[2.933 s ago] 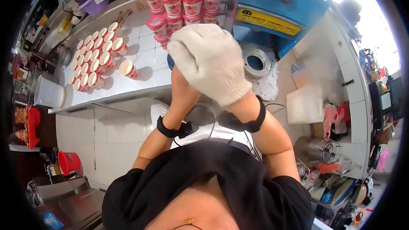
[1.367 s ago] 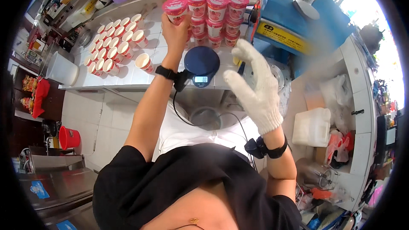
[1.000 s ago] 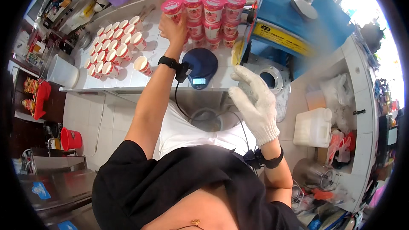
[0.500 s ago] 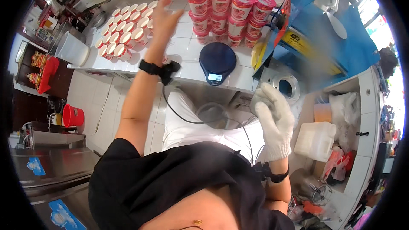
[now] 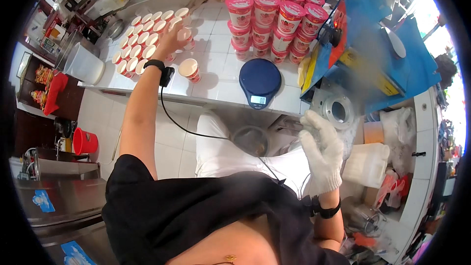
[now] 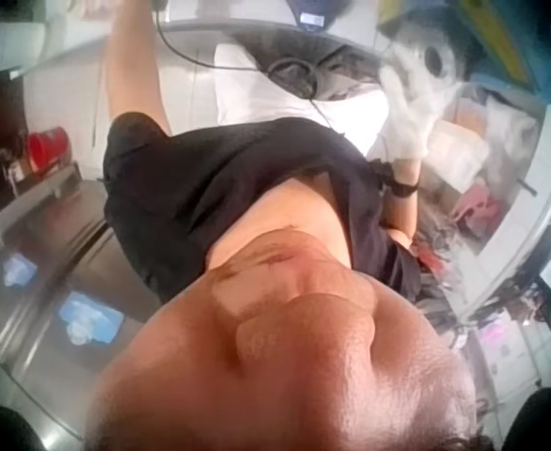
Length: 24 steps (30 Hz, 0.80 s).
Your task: The person uses a cup-sealing machine to seal individual small white cups filled with a white substance. They place a cup on a scale, then move it to the machine's tray, place a round pink film on top, and operate the machine to seal the cup before setting it aside.
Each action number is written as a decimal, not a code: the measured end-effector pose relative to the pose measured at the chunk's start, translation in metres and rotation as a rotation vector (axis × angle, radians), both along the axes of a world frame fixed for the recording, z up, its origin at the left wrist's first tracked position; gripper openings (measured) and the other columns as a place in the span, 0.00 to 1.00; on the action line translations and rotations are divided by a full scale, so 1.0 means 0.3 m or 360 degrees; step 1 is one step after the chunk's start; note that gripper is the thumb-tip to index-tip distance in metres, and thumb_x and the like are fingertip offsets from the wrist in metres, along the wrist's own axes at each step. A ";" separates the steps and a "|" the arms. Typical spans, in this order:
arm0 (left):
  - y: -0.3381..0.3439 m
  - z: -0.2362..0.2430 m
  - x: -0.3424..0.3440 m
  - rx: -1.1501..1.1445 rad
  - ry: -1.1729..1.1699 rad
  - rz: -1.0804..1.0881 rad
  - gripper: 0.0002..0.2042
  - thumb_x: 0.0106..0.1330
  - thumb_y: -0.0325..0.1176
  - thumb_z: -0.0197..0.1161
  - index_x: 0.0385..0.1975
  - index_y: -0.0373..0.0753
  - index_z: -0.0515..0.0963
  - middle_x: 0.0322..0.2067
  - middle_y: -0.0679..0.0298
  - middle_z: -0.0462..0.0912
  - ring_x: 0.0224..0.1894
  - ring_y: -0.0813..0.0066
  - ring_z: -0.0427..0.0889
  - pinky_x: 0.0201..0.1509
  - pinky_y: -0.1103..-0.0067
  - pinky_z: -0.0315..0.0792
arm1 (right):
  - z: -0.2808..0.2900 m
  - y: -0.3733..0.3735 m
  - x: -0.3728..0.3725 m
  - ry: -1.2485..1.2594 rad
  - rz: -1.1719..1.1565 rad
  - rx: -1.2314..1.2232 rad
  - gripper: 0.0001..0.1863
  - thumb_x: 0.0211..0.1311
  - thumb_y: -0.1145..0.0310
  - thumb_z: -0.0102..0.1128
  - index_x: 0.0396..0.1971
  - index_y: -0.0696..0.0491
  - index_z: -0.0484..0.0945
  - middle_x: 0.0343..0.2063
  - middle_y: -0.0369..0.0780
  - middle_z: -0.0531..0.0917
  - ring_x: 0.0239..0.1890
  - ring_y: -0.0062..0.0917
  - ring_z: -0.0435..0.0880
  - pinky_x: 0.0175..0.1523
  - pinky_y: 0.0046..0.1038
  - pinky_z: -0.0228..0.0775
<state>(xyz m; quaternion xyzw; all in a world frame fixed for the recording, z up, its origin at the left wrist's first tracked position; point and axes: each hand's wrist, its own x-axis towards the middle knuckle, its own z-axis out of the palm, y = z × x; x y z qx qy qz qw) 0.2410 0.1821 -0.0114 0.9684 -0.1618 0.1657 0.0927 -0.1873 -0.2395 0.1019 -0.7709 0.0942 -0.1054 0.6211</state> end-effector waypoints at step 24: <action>-0.445 0.579 -0.542 -0.0442 -0.0070 -0.0893 0.35 0.51 0.36 0.79 0.63 0.44 0.76 0.50 0.60 0.85 0.60 0.56 0.76 0.67 0.64 0.68 | -0.016 0.052 -0.013 -0.0150 0.0213 -0.0322 0.21 0.61 0.73 0.68 0.56 0.56 0.83 0.47 0.42 0.89 0.50 0.27 0.88 0.53 0.28 0.78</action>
